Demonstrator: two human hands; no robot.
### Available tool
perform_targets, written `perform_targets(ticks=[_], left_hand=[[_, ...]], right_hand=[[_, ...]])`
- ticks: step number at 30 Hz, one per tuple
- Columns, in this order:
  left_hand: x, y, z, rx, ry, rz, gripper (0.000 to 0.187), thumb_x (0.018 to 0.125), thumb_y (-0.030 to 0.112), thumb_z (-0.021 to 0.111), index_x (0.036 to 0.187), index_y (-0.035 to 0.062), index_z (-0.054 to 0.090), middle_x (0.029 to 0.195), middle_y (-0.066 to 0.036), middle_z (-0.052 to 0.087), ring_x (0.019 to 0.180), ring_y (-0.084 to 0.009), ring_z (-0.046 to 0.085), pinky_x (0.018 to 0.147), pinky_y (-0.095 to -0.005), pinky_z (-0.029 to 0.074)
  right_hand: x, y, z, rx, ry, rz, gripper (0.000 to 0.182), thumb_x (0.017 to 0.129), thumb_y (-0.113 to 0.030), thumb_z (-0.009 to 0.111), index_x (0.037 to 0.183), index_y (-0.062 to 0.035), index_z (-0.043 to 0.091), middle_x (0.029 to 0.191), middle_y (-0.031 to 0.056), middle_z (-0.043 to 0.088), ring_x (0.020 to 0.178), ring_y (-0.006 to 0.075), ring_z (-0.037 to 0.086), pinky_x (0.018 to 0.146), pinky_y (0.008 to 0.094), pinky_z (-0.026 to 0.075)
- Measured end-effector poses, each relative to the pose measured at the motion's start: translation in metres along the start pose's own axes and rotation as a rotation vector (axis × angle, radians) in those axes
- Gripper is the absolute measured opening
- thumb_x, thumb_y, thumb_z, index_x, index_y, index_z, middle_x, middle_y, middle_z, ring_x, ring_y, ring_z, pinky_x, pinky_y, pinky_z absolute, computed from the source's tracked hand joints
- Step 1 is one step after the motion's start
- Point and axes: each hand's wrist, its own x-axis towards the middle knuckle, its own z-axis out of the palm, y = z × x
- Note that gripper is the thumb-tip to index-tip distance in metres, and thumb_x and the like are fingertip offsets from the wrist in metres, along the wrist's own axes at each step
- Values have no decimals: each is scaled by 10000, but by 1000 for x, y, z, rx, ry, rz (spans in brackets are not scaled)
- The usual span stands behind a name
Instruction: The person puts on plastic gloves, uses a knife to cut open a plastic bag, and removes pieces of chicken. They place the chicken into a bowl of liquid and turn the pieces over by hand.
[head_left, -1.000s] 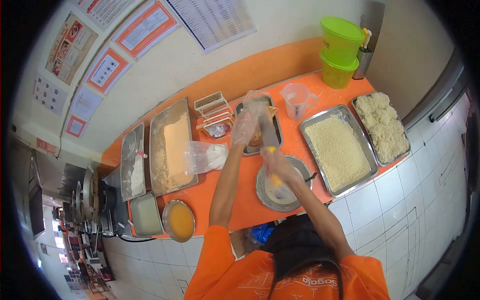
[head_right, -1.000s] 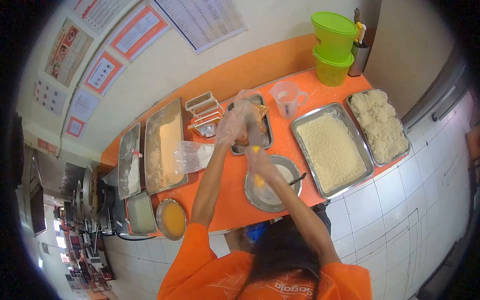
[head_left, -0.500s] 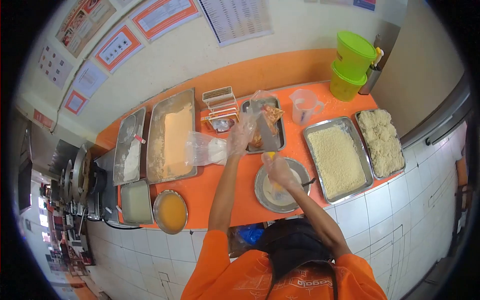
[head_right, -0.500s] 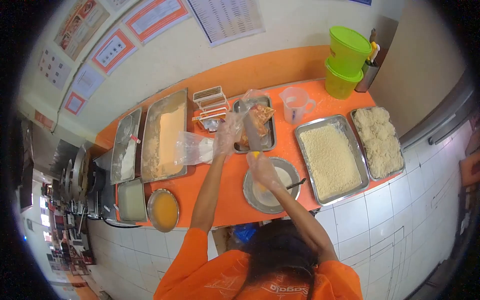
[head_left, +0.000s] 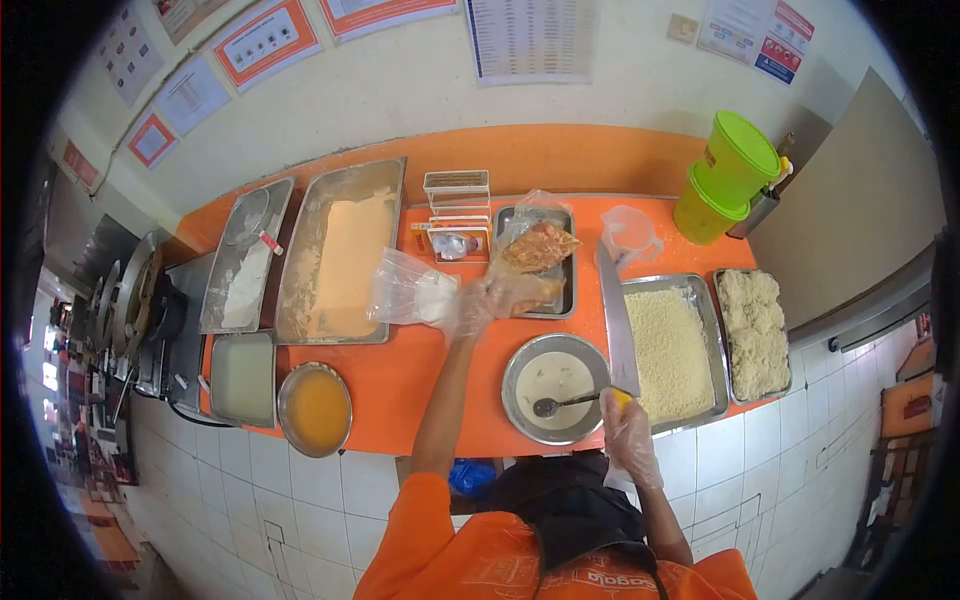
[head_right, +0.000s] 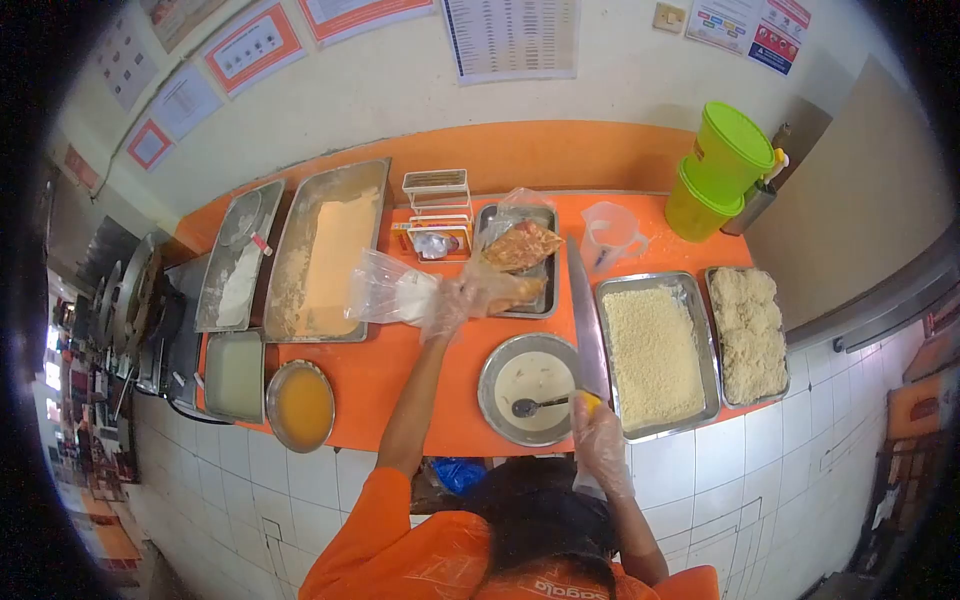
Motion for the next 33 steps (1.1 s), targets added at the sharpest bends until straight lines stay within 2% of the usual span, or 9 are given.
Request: perform_targets(ticks=[4,6,9,12,18,24,28,32,33], left_hand=[[-5,60,-10,-9,-141,-409,485,921,455,595,1229,82,562,996,-281,656,883,-362,685,725,-461,539],[1,78,-3,-94,48,-615,633,874,482,635,1341,87,471,1052,-276,645,927,-374,677,783,-462,549],[4,59,8,72,26,-323,674,832,490,665,1300,34,498,1060,-273,643,972,-384,670,838,-479,540],[28,76,16,-18,87,-471,589,848,454,654,1202,-11,574,1065,-269,647,981,-382,668,840,-486,542],[70,33,42,237,-120,-328,334,963,253,516,1061,-36,652,1100,-256,661,1051,-393,642,863,-469,516],[85,109,-6,395,-10,-43,585,969,130,431,1515,35,245,1003,-258,659,877,-370,672,733,-492,530],[110,142,-21,300,84,-78,359,1015,298,408,1228,74,590,1076,-252,653,1018,-441,611,862,-507,496],[130,122,1,423,197,240,387,986,356,460,1250,103,589,1154,-231,633,964,-432,633,844,-520,502],[128,125,-2,442,136,211,380,976,348,483,1243,103,597,1158,-221,634,947,-425,641,833,-516,507]], right_hand=[[1,20,14,-64,-47,-75,413,975,-332,595,880,67,638,757,297,638,740,463,653,627,514,485],[-6,42,27,-58,-71,-163,398,977,-316,600,852,60,633,694,269,619,643,403,637,558,470,455],[-16,30,24,-91,-196,-82,388,969,-314,619,854,56,641,706,268,626,635,381,647,547,461,454],[-22,26,18,-57,-242,-63,405,964,-331,627,856,59,641,723,273,632,663,390,655,567,470,466],[-12,37,-11,5,-222,-69,447,963,-364,622,829,62,632,742,291,637,704,421,663,588,488,473],[18,60,-41,-65,-248,-29,485,967,-385,619,783,64,611,703,269,626,655,375,654,561,470,457],[39,61,-57,61,-296,-52,491,974,-380,614,785,72,599,688,235,629,630,281,642,543,430,454],[63,110,-32,289,-324,-137,457,995,-379,575,885,64,594,732,131,660,635,175,623,534,334,474],[70,111,-32,351,-341,-128,450,995,-378,574,907,62,603,771,184,655,682,240,636,579,379,476]])
